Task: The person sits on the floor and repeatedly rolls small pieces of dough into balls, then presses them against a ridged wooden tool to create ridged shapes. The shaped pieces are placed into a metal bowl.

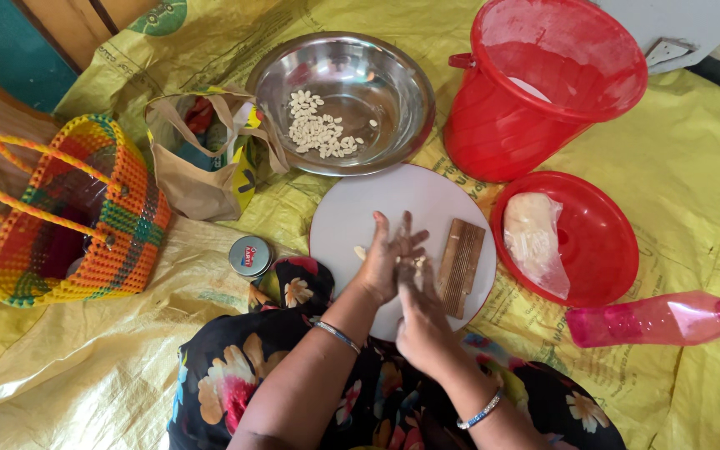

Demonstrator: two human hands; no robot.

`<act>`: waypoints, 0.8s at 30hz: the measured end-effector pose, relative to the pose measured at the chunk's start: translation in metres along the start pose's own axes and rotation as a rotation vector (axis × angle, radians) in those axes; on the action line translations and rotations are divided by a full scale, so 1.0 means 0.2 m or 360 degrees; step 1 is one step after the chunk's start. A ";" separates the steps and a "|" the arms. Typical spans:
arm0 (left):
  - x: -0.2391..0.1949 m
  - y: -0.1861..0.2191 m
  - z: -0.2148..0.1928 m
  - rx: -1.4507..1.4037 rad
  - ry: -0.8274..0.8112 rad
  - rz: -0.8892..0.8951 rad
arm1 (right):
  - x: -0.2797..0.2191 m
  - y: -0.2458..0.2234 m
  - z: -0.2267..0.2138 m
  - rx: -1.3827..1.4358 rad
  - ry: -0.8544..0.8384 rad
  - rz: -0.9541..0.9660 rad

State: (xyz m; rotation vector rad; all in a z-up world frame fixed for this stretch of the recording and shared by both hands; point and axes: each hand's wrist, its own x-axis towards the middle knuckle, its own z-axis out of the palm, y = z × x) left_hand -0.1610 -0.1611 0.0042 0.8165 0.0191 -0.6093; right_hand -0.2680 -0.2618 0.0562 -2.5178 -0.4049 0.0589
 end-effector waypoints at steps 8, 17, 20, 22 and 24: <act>-0.05 -0.06 0.15 -0.0400 -0.0172 -0.0228 | 0.05 0.05 -0.07 0.0071 0.0230 -0.0060; -0.09 0.21 0.07 -0.0139 -0.0050 0.0098 | -0.04 -0.08 0.01 -0.0117 0.0176 -0.0253; -0.07 0.15 0.12 0.0021 -0.0126 0.0019 | 0.00 0.00 -0.03 -0.0198 0.0263 -0.0209; -0.05 0.07 0.17 -0.0114 -0.0167 -0.0025 | 0.02 0.05 -0.06 -0.0253 0.0282 -0.0140; -0.03 0.01 0.19 -0.0228 -0.0210 -0.0035 | 0.02 0.07 -0.07 -0.0276 0.0333 -0.0159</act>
